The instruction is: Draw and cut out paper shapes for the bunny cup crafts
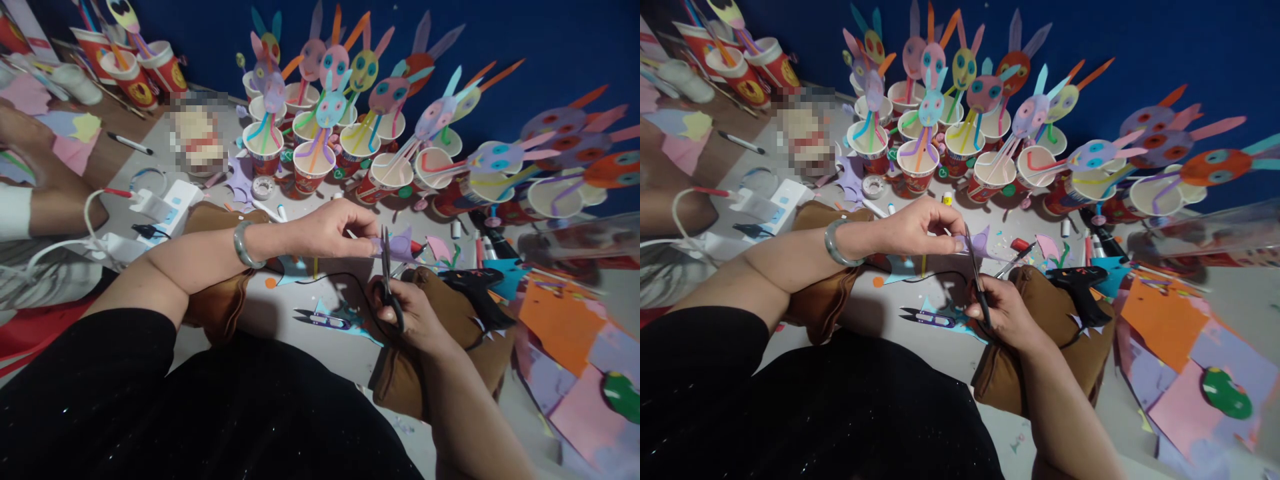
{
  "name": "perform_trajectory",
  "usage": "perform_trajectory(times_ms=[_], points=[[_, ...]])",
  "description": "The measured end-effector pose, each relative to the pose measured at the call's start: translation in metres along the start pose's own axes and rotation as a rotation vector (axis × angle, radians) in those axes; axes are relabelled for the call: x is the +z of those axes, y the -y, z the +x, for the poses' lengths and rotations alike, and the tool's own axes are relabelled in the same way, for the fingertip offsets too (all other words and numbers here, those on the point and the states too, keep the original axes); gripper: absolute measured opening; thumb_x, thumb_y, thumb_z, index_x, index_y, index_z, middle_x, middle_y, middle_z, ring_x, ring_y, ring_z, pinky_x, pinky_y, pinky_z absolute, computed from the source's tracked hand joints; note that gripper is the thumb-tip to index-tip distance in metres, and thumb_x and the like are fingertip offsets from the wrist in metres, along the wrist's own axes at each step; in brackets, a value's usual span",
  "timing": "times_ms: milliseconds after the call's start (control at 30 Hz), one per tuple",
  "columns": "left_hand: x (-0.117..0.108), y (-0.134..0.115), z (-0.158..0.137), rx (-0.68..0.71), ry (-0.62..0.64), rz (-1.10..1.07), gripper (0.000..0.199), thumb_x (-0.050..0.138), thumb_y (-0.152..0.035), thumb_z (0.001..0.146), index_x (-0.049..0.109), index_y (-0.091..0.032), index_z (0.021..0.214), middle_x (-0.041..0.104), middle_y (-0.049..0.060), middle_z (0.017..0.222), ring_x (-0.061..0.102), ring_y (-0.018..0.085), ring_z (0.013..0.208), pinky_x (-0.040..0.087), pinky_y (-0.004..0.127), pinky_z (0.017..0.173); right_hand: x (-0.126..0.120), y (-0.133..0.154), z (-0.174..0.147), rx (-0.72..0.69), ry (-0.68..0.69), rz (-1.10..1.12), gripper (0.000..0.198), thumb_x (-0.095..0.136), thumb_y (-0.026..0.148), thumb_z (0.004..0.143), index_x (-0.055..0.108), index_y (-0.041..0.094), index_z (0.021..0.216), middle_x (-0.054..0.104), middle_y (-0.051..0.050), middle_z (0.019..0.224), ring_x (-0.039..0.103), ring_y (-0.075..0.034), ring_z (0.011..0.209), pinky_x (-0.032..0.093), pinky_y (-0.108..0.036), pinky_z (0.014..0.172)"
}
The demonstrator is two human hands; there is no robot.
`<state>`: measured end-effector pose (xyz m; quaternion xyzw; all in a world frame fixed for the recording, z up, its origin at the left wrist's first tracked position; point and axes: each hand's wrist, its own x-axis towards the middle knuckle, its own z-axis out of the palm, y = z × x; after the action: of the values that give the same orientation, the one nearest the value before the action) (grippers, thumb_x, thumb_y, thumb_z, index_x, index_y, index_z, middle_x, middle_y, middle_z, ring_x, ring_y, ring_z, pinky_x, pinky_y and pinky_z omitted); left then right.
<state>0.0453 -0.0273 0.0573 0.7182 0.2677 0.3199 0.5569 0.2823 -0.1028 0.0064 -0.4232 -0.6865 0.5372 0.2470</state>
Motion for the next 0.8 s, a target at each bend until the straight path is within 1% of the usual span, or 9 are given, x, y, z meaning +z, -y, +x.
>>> perform_trajectory(times_ms=[167, 533, 800], points=[[-0.0003, -0.0002, -0.0001, -0.002, 0.002, 0.013, 0.016, 0.066, -0.026, 0.072, 0.058, -0.014, 0.064, 0.055, -0.002, 0.064, 0.046, 0.007, 0.064, 0.038, 0.023, 0.064, -0.0009, -0.0002, -0.0008, 0.015, 0.006, 0.004, 0.065, 0.067, 0.081, 0.069, 0.050, 0.019, 0.063, 0.049, 0.002, 0.061, 0.040, -0.011, 0.056, 0.032, -0.026, 0.052], [-0.0021, -0.0003, 0.0010, -0.022, 0.011, 0.006, 0.016, 0.066, -0.028, 0.070, 0.060, -0.014, 0.063, 0.057, -0.001, 0.064, 0.050, 0.010, 0.066, 0.040, 0.024, 0.063, -0.0014, 0.0023, 0.0001, 0.039, 0.034, -0.004, 0.067, 0.065, 0.085, 0.068, 0.049, 0.019, 0.062, 0.047, 0.002, 0.059, 0.039, -0.011, 0.055, 0.032, -0.026, 0.051], [-0.0030, -0.0009, 0.0014, -0.047, 0.015, -0.035, 0.011, 0.066, -0.022, 0.066, 0.060, -0.014, 0.063, 0.058, -0.001, 0.066, 0.050, 0.009, 0.066, 0.040, 0.023, 0.063, -0.0023, 0.0032, -0.0008, 0.058, 0.050, 0.023, 0.067, 0.067, 0.083, 0.068, 0.049, 0.019, 0.061, 0.045, 0.002, 0.058, 0.039, -0.011, 0.055, 0.031, -0.025, 0.051]])
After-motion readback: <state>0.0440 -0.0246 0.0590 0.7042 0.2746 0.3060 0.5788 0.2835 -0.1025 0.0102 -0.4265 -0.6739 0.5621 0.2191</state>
